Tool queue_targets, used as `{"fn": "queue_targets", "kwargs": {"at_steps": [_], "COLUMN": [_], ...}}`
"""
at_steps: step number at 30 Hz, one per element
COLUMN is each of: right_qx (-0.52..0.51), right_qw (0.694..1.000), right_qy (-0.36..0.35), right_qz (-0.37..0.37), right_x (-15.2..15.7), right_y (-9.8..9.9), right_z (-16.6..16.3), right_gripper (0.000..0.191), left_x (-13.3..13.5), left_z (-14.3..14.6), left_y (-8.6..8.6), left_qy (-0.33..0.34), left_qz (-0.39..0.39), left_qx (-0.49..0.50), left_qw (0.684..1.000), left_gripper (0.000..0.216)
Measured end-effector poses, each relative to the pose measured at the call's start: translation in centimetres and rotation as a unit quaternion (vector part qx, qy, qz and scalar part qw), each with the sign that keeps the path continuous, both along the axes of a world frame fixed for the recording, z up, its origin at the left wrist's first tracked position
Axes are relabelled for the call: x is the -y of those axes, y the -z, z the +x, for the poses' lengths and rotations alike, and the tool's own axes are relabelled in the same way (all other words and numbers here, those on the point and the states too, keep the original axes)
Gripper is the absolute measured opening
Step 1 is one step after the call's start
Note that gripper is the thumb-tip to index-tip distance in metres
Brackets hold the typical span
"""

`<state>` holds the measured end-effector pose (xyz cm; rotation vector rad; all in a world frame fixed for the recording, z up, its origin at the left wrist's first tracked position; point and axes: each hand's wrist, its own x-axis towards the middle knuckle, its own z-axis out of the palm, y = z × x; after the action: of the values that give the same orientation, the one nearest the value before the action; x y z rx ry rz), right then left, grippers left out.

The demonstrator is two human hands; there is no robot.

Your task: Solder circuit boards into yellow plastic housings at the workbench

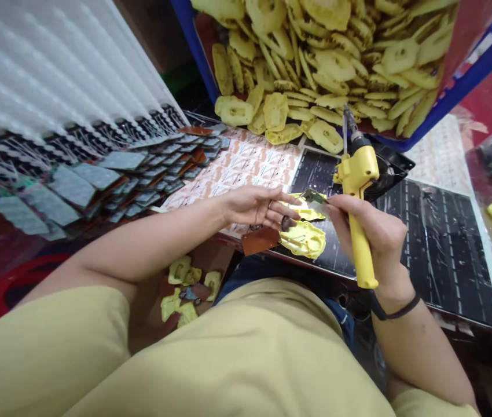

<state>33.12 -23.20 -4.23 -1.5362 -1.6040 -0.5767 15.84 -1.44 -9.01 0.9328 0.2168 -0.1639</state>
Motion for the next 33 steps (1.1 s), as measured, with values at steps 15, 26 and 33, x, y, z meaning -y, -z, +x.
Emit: {"fn": "queue_targets", "kwargs": {"at_steps": [15, 26, 33], "right_qx": [-0.215, -0.292, -0.26], "right_qw": [0.977, 0.956, 0.965], "right_qy": [-0.002, -0.013, -0.001], "right_qz": [-0.002, -0.014, -0.027], "right_x": [1.0, 1.0, 0.9], "right_y": [2.7, 4.4, 4.5], "right_z": [-0.8, -1.9, -2.5], "right_gripper": [0.009, 0.01, 0.008], "left_x": [3.7, 4.8, 5.5], "left_z": [-0.6, 0.2, 0.9], "left_y": [-1.0, -1.8, -1.5], "left_qy": [-0.223, -0.321, -0.324], "left_qz": [0.464, 0.641, 0.59], "left_qx": [0.132, 0.293, 0.192], "left_qw": [0.847, 0.633, 0.715], "left_gripper": [0.025, 0.015, 0.012]}}
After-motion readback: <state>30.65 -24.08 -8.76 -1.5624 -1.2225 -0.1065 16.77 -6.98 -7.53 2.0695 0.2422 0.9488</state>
